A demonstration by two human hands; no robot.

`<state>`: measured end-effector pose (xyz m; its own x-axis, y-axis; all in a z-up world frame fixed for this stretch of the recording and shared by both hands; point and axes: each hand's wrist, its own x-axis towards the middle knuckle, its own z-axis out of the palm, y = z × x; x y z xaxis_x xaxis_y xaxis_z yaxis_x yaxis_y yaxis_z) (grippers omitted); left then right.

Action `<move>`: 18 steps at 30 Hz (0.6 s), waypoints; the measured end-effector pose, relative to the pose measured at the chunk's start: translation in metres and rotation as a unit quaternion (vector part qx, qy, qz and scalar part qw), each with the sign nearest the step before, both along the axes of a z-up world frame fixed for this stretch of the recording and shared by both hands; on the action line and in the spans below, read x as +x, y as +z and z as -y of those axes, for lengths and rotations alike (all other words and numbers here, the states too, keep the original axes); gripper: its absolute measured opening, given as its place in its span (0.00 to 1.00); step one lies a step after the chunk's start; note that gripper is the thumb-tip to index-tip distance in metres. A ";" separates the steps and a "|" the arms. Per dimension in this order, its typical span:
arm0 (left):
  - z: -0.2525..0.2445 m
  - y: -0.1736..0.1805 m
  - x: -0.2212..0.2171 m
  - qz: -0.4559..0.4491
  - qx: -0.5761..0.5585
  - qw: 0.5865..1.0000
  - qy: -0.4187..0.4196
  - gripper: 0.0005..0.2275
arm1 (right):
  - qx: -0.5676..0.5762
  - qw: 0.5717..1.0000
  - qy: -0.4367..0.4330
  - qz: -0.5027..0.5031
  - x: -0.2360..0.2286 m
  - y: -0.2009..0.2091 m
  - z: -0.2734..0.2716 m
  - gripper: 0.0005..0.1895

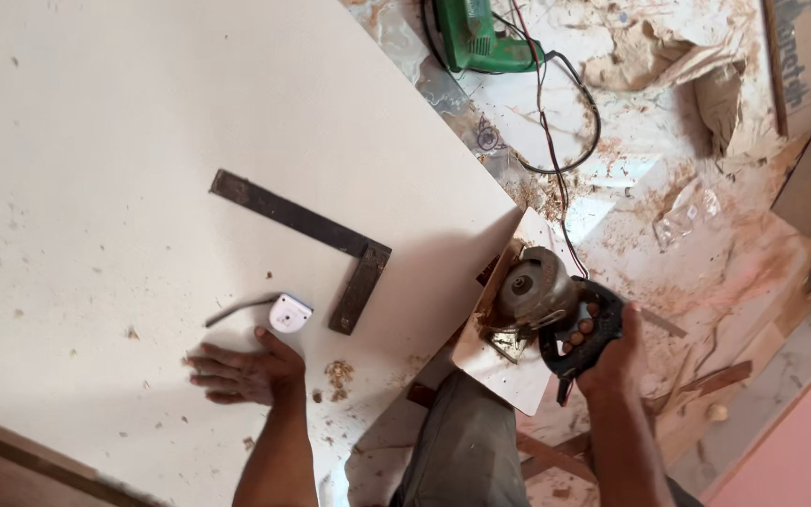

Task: The person marks a point on a white board using a pencil and square, then drills a hole with a green power drill. Afterward, they use a handheld electric router to cut a rectangular notch along the edge of the board.

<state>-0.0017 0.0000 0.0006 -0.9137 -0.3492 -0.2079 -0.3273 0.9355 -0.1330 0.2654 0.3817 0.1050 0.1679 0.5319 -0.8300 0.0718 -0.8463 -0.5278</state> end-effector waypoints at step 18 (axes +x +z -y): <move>0.005 -0.005 -0.003 0.008 -0.003 1.000 -0.018 0.46 | 0.129 0.990 0.026 0.058 -0.035 -0.033 0.054 0.11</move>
